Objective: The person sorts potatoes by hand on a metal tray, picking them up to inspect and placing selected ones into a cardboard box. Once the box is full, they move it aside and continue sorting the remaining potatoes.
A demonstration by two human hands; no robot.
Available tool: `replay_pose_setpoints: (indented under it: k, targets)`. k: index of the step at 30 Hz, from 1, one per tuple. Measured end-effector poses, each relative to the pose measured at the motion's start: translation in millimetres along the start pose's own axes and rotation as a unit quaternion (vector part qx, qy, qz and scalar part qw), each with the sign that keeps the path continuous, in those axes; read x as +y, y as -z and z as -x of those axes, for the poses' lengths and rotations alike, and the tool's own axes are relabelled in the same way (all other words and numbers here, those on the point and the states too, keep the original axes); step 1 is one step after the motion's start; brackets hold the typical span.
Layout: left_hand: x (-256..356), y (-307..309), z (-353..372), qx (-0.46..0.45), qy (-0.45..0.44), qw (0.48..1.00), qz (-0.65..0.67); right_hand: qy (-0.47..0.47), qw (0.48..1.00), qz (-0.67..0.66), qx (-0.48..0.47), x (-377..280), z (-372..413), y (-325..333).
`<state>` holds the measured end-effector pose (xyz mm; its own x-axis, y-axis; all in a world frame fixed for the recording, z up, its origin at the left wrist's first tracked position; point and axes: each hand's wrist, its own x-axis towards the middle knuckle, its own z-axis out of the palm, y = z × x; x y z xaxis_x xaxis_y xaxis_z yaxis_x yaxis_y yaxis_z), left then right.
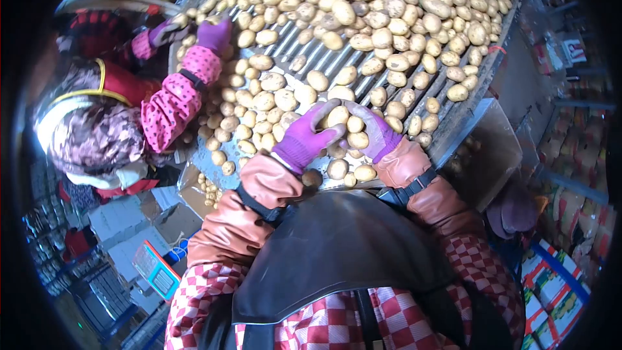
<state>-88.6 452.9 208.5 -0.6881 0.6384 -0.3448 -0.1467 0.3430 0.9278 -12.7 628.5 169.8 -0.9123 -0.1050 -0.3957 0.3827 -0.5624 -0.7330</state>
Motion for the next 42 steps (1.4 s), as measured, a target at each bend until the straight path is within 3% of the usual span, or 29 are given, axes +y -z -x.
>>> replay_pose_setpoints:
  k: [2,4,6,7,9,12,15,16,18,19,20,21,22,24,26,27,28,29,30,31,33,34,35,36,37,38,39,40,42]
  targets:
    - [-9,-8,3,0.042,0.037,0.998,0.034,-0.108,0.991,-0.079,0.027,-6,2,-6]
    - [-20,-12,7,0.032,0.026,0.992,0.119,-0.063,0.996,-0.057,-0.005,9,-2,-3]
    - [-26,-11,11,0.030,-0.027,0.998,0.048,-0.047,0.998,-0.014,0.034,11,7,-9]
    - [-26,-10,16,0.045,-0.054,0.997,-0.022,-0.095,0.993,-0.064,0.030,13,7,-11]
    - [-28,-10,28,0.089,-0.056,0.993,-0.056,-0.005,0.999,0.047,0.002,21,13,-17]
    - [-37,-2,51,0.135,-0.046,0.990,-0.021,0.004,0.969,0.242,-0.045,15,15,-42]
    - [-53,22,88,0.141,-0.001,0.986,0.085,0.101,0.889,0.428,-0.128,17,13,-81]
    - [-56,32,104,0.141,0.017,0.982,0.127,0.203,0.830,0.495,-0.156,27,5,-94]
    - [-72,48,142,0.178,0.087,0.950,0.240,0.061,0.899,0.384,-0.200,54,-11,-115]
    - [-79,56,162,0.208,0.096,0.927,0.297,-0.068,0.943,0.227,-0.234,70,-21,-132]
    - [-86,64,181,0.236,0.105,0.900,0.352,-0.201,0.950,0.074,-0.226,85,-31,-150]
    - [-90,76,200,0.266,0.104,0.887,0.362,-0.172,0.936,0.104,-0.288,96,-37,-172]
    - [-96,88,220,0.294,0.104,0.875,0.371,-0.052,0.900,0.202,-0.383,107,-41,-200]
    - [-128,112,263,0.412,0.108,0.800,0.423,0.118,0.823,0.285,-0.477,126,-47,-251]
    - [-184,147,314,0.454,0.085,0.732,0.501,-0.145,0.881,0.169,-0.417,129,-39,-286]
    - [-186,152,316,0.558,0.083,0.664,0.491,-0.259,0.895,0.106,-0.348,130,-34,-304]
    - [-187,158,318,0.653,0.079,0.586,0.473,-0.165,0.890,0.236,-0.352,129,-38,-295]
    - [-222,163,337,0.703,0.132,0.608,0.344,-0.076,0.863,0.369,-0.336,129,-41,-286]
    - [-225,165,334,0.698,0.140,0.674,0.199,0.068,0.834,0.457,-0.303,137,-50,-254]
    - [-226,166,327,0.673,0.145,0.723,0.049,0.187,0.739,0.609,-0.219,128,-57,-223]
    - [-197,161,292,0.594,0.091,0.790,-0.124,0.264,0.600,0.745,-0.128,107,-77,-139]
    - [-184,155,268,0.552,0.060,0.811,-0.185,0.215,0.529,0.815,-0.096,86,-83,-96]
    - [-159,146,239,0.497,0.051,0.866,-0.024,0.225,0.463,0.849,-0.118,50,-72,-80]
    - [-164,146,210,0.449,-0.004,0.887,-0.110,0.308,0.535,0.785,-0.050,43,-70,-41]
    - [-159,146,181,0.408,-0.091,0.884,-0.210,0.114,0.490,0.864,-0.009,12,-63,-46]
    - [-139,147,158,0.350,-0.119,0.881,-0.297,0.185,0.499,0.846,0.036,5,-53,-12]
    - [-138,147,130,0.296,-0.053,0.896,-0.327,0.235,0.393,0.882,0.112,3,-38,15]
    - [-109,142,109,0.262,0.007,0.858,-0.441,0.135,0.458,0.864,0.160,-11,-27,17]
    - [-162,147,46,0.304,-0.067,0.814,-0.491,0.107,0.589,0.777,0.196,-18,-17,53]
